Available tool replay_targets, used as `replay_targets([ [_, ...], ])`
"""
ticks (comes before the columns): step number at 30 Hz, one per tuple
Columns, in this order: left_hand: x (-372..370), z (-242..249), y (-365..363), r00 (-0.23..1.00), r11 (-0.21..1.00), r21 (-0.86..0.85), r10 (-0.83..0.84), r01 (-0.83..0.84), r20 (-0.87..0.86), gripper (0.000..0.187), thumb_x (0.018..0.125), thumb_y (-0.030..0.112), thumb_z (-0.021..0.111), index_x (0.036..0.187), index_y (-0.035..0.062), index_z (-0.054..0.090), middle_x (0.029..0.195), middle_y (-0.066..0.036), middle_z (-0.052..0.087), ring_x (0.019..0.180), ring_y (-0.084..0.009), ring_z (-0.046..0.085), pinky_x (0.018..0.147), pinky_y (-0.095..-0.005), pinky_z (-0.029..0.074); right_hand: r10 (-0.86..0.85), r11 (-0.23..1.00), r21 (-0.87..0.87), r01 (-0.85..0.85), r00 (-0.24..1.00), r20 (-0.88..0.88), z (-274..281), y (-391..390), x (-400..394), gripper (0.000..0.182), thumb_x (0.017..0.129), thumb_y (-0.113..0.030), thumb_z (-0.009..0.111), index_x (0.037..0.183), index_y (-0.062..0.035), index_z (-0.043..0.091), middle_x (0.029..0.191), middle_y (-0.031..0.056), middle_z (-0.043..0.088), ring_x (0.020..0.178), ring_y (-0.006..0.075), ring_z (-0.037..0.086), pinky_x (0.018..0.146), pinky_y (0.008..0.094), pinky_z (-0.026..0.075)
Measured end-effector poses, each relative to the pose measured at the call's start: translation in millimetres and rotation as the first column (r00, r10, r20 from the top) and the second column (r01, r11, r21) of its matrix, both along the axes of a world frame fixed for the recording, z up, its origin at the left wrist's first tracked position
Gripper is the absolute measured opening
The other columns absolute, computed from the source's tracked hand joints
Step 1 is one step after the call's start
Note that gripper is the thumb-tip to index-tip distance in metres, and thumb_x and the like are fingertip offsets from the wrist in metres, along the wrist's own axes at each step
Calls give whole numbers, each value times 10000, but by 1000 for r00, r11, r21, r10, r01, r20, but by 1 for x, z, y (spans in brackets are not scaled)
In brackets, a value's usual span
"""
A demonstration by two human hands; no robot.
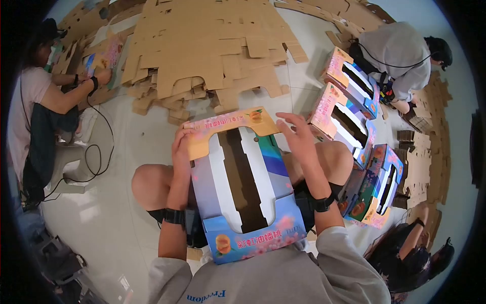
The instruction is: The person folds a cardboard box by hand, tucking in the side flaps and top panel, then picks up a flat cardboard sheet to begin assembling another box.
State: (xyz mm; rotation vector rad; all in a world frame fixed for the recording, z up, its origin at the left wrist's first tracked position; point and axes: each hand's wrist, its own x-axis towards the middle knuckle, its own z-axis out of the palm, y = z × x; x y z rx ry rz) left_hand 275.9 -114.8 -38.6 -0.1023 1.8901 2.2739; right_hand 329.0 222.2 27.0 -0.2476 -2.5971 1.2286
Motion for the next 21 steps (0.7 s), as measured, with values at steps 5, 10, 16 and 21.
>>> replay_targets([
  [5, 9, 5, 6, 994, 990, 121, 75, -66, -75, 407, 1131, 303, 435, 1366, 26, 617, 1541, -143, 545, 1286, -235, 605, 1080, -375, 518, 66, 993, -112, -34, 954, 293, 28, -19, -3, 365, 1065, -301, 668, 1326, -49, 707, 1013, 167, 783, 901, 270, 733, 874, 370, 573],
  [10, 11, 4, 10, 991, 988, 113, 90, -100, 95, 616, 1155, 473, 386, 1586, 36, 423, 1485, -134, 563, 1220, -220, 631, 1019, -339, 528, 19, 972, -225, 74, 923, 384, 36, -26, 4, 373, 1071, -273, 661, 1351, -27, 668, 1132, 161, 786, 988, 212, 716, 903, 339, 551],
  [16, 25, -1, 0, 967, 997, 77, -19, 0, 254, 662, 1160, 489, 375, 1644, 39, 344, 1501, -122, 545, 1269, -207, 595, 1084, -337, 482, -18, 802, -576, 160, 969, 245, -29, -6, 20, 291, 1011, -207, 737, 1214, -1, 706, 1027, 49, 716, 986, 145, 655, 854, 278, 501],
  [21, 40, -7, -9, 994, 971, -240, 9, 17, 105, 622, 1165, 470, 443, 1658, 100, 357, 1496, -91, 573, 1327, -164, 562, 1114, -315, 460, 35, 836, -524, 161, 938, 345, 6, -5, 11, 221, 997, -189, 745, 1072, 18, 735, 855, -10, 644, 760, 83, 568, 684, 235, 437],
])
